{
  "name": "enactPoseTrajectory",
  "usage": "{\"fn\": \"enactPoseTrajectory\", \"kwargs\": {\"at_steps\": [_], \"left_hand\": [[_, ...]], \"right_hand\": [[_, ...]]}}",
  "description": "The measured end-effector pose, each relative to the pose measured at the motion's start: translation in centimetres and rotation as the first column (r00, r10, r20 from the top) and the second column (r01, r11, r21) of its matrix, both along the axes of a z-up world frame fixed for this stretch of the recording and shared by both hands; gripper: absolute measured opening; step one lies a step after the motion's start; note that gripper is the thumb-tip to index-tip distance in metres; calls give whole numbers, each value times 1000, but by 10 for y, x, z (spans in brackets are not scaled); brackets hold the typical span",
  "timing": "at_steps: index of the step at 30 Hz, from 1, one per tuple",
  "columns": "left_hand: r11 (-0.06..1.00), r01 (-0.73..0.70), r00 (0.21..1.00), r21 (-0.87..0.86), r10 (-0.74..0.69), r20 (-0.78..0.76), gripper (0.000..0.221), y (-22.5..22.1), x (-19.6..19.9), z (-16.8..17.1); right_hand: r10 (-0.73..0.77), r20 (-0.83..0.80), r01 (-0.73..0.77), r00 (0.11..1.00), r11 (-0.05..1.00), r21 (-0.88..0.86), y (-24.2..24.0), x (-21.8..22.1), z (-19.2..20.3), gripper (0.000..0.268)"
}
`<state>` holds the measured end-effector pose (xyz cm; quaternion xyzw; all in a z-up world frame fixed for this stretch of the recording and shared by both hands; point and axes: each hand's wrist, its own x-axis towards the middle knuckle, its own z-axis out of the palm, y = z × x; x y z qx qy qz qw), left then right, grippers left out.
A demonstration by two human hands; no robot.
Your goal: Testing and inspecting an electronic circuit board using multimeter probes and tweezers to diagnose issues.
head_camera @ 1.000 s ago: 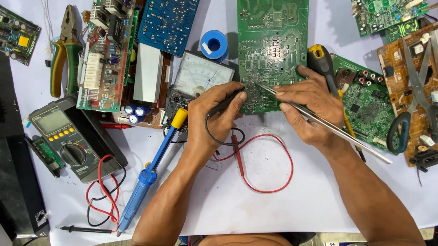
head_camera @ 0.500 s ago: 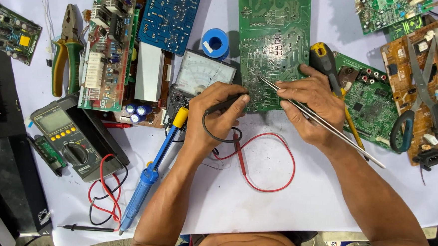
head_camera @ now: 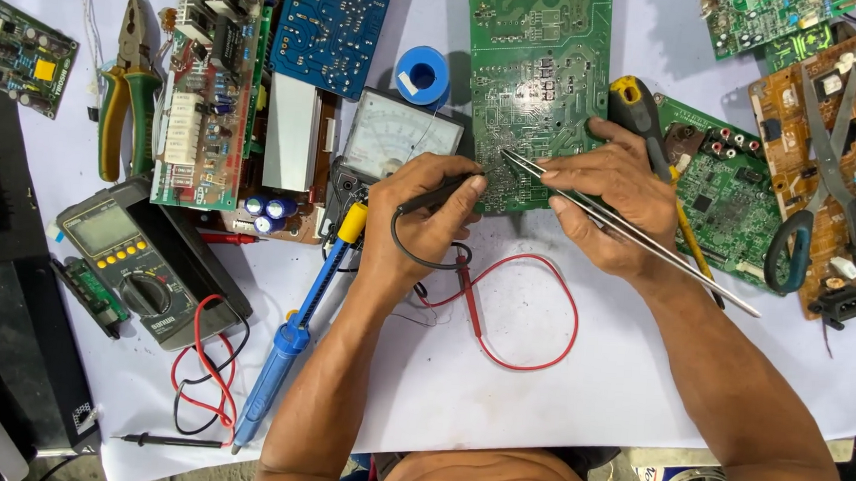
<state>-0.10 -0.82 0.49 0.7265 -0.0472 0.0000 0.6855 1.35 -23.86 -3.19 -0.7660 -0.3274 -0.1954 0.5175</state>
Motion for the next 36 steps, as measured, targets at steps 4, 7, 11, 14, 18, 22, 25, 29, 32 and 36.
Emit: {"fn": "enactPoseTrajectory", "kwargs": {"at_steps": [4, 7, 11, 14, 18, 22, 25, 29, 32, 36], "left_hand": [[1000, 10, 1000, 8, -10, 7, 20, 0, 1, -1], [1000, -9, 1000, -16, 9, -11, 22, -1, 2, -6], [999, 41, 999, 8, -41, 35, 16, 1, 6, -16], [999, 36, 998, 25, -38, 50, 17, 2, 5, -16], [991, 64, 988, 122, -80, 130, 16, 5, 7, -19], [991, 41, 989, 124, -57, 133, 16, 4, 6, -20], [989, 53, 988, 139, -72, 135, 15, 4, 5, -18], [991, 52, 988, 121, -69, 136, 15, 4, 5, -17], [991, 60, 989, 119, -76, 130, 14, 4, 6, -16], [991, 45, 989, 128, -63, 134, 15, 2, 4, -15]], "right_hand": [[42, -51, -38, 998, 996, 78, 0, -3, 4, 12], [17, -37, -15, 999, 998, 54, -2, -3, 1, 11], [-5, -56, 11, 998, 995, 103, -2, -3, -3, 10], [-50, -23, 51, 999, 997, 55, 0, -1, -5, 11], [-54, -40, 57, 998, 997, 56, 1, -3, 0, 10], [-46, -37, 47, 998, 999, 23, 1, -4, 2, 10], [-52, -52, 54, 997, 998, 41, 4, -5, 6, 9], [-51, -44, 50, 998, 999, -9, 2, -4, 2, 9], [-58, -50, 58, 997, 998, -3, 3, -5, 5, 9], [-63, -52, 64, 997, 998, 9, 3, -5, 5, 7]]}}
